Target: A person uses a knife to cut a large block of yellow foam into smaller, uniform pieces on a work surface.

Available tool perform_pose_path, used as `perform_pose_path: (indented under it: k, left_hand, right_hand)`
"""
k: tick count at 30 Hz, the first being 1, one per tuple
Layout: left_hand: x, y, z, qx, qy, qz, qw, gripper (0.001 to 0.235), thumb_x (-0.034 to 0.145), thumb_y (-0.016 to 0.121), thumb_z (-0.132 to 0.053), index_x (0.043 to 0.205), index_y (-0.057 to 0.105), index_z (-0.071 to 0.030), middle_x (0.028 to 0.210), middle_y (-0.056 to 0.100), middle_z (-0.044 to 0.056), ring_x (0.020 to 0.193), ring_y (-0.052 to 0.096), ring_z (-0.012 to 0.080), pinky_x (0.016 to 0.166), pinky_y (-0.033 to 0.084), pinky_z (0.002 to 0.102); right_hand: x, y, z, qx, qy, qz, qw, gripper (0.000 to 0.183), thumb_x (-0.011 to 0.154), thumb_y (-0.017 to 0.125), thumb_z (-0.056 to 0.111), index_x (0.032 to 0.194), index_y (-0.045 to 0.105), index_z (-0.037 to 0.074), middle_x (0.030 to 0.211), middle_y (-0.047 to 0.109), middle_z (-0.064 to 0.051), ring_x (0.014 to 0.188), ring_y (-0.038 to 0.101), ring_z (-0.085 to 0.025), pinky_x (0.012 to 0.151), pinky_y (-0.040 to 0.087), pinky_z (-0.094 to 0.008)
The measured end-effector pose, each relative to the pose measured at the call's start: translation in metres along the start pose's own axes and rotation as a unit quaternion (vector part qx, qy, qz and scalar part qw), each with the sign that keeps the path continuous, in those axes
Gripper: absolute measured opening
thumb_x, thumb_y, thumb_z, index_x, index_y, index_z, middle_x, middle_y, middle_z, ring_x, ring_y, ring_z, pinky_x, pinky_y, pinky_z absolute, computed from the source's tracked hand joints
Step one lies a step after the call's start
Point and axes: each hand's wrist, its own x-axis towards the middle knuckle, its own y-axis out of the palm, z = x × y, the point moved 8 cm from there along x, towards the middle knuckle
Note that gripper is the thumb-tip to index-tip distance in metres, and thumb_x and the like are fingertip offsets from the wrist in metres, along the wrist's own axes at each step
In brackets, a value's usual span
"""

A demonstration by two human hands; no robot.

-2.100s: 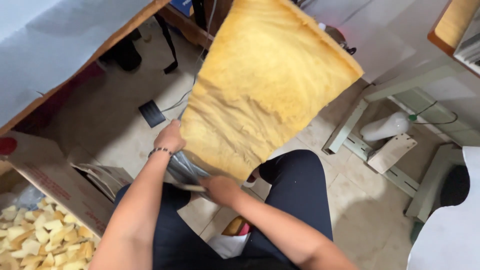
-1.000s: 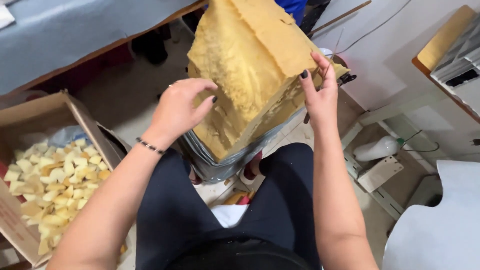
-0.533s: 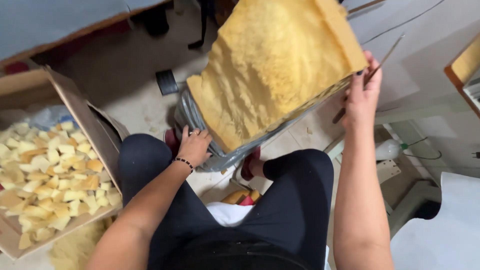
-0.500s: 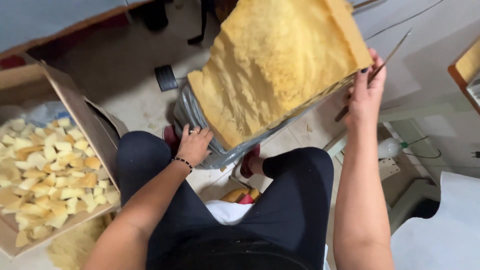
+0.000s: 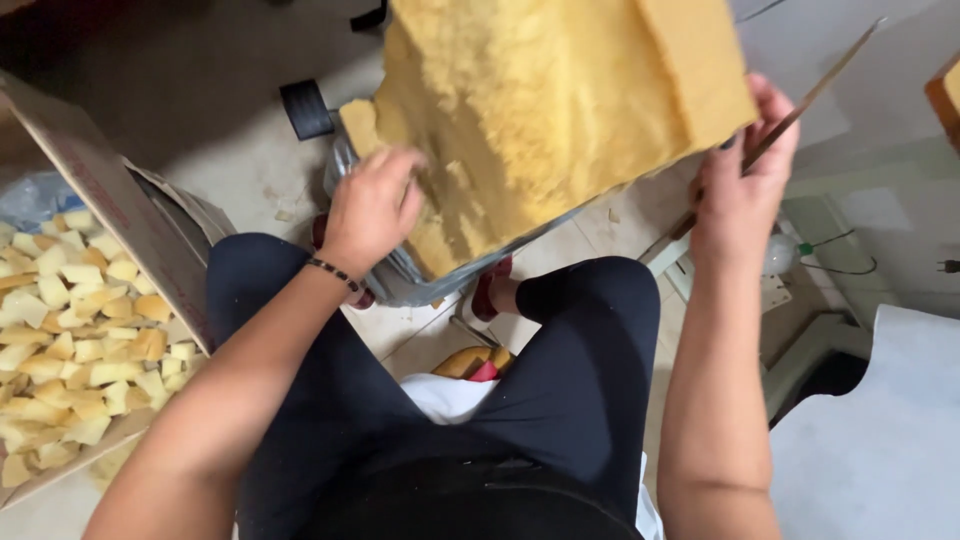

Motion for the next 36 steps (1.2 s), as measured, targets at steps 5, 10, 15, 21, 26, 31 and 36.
perform_pose_path:
  k: [5,10,15,21,26,31,36]
  left_hand:
    - [0.060,-0.159,-0.123,0.012,0.141,-0.246,0.959,0.040,0.104,0.059,-0.023,0.132,0.055,0.005,0.134,0.058,0.025,0.128,0.055,0.0432,0.112,0.041,0.054]
    - [0.116,-0.194,-0.087,0.023,0.047,-0.257,0.965,0.074,0.109,0.065,-0.052,0.153,0.033,-0.002,0.155,0.046,0.024,0.143,0.047,0.0425,0.119,0.036,0.051]
    - [0.108,-0.171,-0.082,-0.144,-0.192,0.009,0.971,0.083,0.076,0.070,-0.050,0.144,0.045,-0.009,0.139,0.051,0.012,0.119,0.057,0.0266,0.094,0.051,0.041]
    - [0.089,-0.143,-0.060,-0.304,-0.245,-0.041,0.920,0.105,0.066,0.089,-0.057,0.150,0.039,-0.018,0.146,0.052,0.015,0.136,0.054,0.0347,0.112,0.046,0.046]
    - [0.096,-0.116,-0.072,-0.305,-0.187,-0.077,0.931,0.093,0.077,0.082,-0.058,0.146,0.043,-0.009,0.139,0.055,0.022,0.132,0.054,0.0421,0.109,0.047,0.054]
    - [0.095,-0.101,-0.100,-0.276,-0.103,-0.195,0.935,0.064,0.092,0.069,-0.048,0.133,0.052,-0.001,0.128,0.056,0.030,0.125,0.054,0.0530,0.103,0.045,0.065]
    - [0.086,-0.096,-0.115,-0.203,-0.148,-0.161,0.955,0.057,0.102,0.048,-0.056,0.131,0.053,-0.007,0.136,0.056,0.019,0.133,0.051,0.0411,0.106,0.043,0.063]
  right_hand:
    - [-0.034,0.014,0.023,-0.018,-0.134,0.015,0.991,0.035,0.103,0.060,0.011,0.135,0.047,0.008,0.133,0.054,-0.007,0.127,0.052,-0.019,0.114,0.041,-0.033]
    - [-0.081,0.024,0.036,-0.060,-0.057,0.031,0.996,0.040,0.089,0.070,0.009,0.126,0.054,0.013,0.116,0.056,0.001,0.079,0.048,-0.003,0.068,0.043,-0.019]
    - [-0.109,0.019,0.049,-0.082,0.051,0.144,0.985,0.043,0.089,0.072,0.014,0.129,0.058,0.016,0.123,0.061,0.007,0.051,0.036,-0.003,0.053,0.038,-0.019]
    - [-0.079,-0.020,0.125,-0.362,-0.072,0.209,0.906,0.073,0.081,0.059,0.002,0.152,0.045,0.011,0.124,0.055,-0.021,0.102,0.065,-0.050,0.080,0.055,-0.053]
    - [-0.065,-0.011,0.201,-0.521,-0.229,0.211,0.795,0.047,0.096,0.052,0.015,0.142,0.056,0.024,0.113,0.064,-0.013,0.096,0.069,-0.044,0.076,0.058,-0.051]
    - [-0.024,-0.001,0.222,-0.585,-0.212,0.132,0.772,0.037,0.104,0.050,0.038,0.140,0.058,0.039,0.096,0.070,-0.008,0.088,0.071,-0.039,0.074,0.058,-0.048]
    - [-0.024,0.031,0.216,-0.350,-0.164,0.247,0.889,0.058,0.098,0.049,0.012,0.155,0.044,0.018,0.108,0.071,-0.017,0.069,0.077,-0.026,0.049,0.062,-0.036]
